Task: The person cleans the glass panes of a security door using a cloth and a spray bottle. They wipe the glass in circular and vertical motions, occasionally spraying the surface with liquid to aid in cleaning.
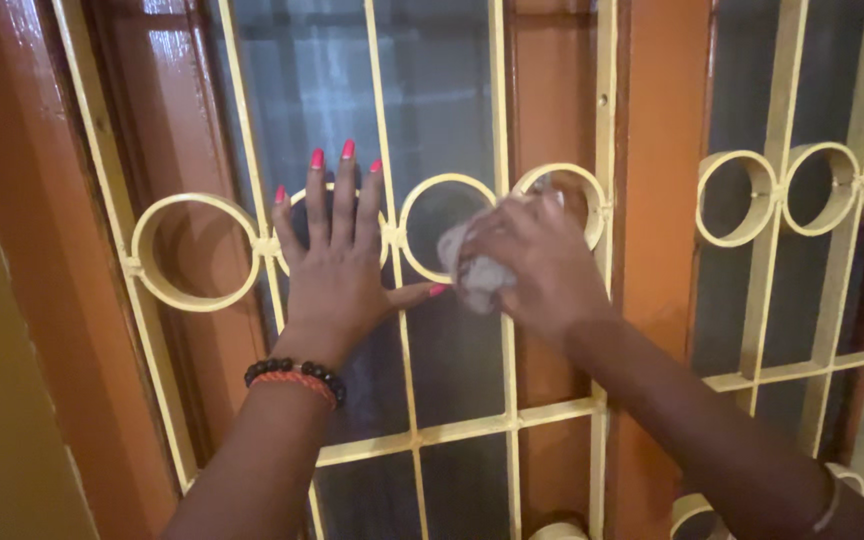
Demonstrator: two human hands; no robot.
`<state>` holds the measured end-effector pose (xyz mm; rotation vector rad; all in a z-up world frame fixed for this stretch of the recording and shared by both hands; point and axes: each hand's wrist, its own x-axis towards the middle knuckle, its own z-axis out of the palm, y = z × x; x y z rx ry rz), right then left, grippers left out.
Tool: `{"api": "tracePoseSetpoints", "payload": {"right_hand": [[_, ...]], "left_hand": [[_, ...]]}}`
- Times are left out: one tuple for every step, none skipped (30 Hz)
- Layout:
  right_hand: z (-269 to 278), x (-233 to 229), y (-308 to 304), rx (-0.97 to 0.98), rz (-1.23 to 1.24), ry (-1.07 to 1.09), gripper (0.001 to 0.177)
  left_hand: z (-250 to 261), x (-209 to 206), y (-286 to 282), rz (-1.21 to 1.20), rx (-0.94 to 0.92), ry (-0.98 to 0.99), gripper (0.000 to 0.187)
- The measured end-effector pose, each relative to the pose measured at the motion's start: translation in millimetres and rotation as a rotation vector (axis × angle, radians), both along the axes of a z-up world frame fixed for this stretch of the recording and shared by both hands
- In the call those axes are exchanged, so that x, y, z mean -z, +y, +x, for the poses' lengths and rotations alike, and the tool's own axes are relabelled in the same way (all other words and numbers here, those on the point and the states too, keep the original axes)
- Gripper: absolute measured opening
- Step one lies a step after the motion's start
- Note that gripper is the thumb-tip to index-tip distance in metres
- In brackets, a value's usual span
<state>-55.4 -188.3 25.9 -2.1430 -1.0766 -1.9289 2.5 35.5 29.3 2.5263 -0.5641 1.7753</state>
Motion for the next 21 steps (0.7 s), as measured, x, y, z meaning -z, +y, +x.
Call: {"api": "tracePoseSetpoints", "payload": {"right_hand": [[-2, 0, 1, 0.003, 0.032, 0.076, 0.036], [-4, -1, 2, 0.006, 0.063, 0.152, 0.034], [-4, -5, 3, 0.009, 0.096, 0.224, 0.032], [-2, -10, 6, -0.032, 0.128, 0.197, 0.037], [1, -18, 9, -0.072, 0.158, 0.167, 0.042], [6, -26, 13, -0.112, 0.188, 0.136, 0.047], [12, -34, 22, -0.121, 0.172, 0.092, 0.048], [21, -42, 34, -0.129, 0.156, 0.048, 0.050], [26, -45, 43, -0.138, 0.142, 0.006, 0.052], [28, -42, 48, -0.112, 0.153, -0.014, 0.055], [29, -35, 52, -0.084, 0.163, -0.037, 0.057], [29, -28, 54, -0.056, 0.173, -0.059, 0.060], [28, -20, 52, -0.071, 0.123, -0.043, 0.062], [26, -11, 48, -0.086, 0.073, -0.027, 0.063], [23, -1, 41, -0.097, 0.025, -0.007, 0.065], [21, 8, 34, -0.066, -0.003, 0.024, 0.065], [19, 13, 26, -0.036, -0.034, 0.053, 0.065], [17, 16, 19, -0.007, -0.065, 0.082, 0.066], [16, 16, 13, 0.042, -0.090, 0.078, 0.066], [15, 15, 7, 0.091, -0.116, 0.074, 0.066], [13, 11, 3, 0.138, -0.142, 0.069, 0.067]], "left_hand": [[0, -1, 0, 0.000, -0.018, 0.012, 0.146], [-1, -1, -1, 0.000, -0.036, 0.025, 0.146], [-1, -3, -2, 0.002, -0.054, 0.033, 0.146], [-1, -2, -2, 0.005, -0.073, 0.056, 0.147], [-1, -2, -3, 0.006, -0.092, 0.076, 0.147], [0, -3, -3, 0.006, -0.111, 0.096, 0.147], [1, -3, -3, 0.016, -0.124, 0.094, 0.147], [2, -5, -4, 0.026, -0.137, 0.092, 0.147], [4, -4, -3, 0.037, -0.150, 0.093, 0.147], [4, -3, -2, 0.039, -0.136, 0.071, 0.145], [6, -1, -1, 0.040, -0.121, 0.047, 0.143], [7, 0, -1, 0.042, -0.105, 0.024, 0.141], [9, 0, 0, 0.039, -0.100, 0.031, 0.142], [10, -1, 0, 0.036, -0.095, 0.038, 0.143], [11, 0, 0, 0.035, -0.086, 0.049, 0.145], [11, 2, 0, 0.041, -0.085, 0.002, 0.140], [10, 2, 2, 0.043, -0.086, -0.046, 0.135], [9, 2, 2, 0.045, -0.088, -0.094, 0.130], [6, 1, 2, 0.035, -0.077, -0.017, 0.137], [4, -2, 1, 0.024, -0.066, 0.059, 0.145], [1, -4, 1, 0.011, -0.057, 0.136, 0.153]]}}
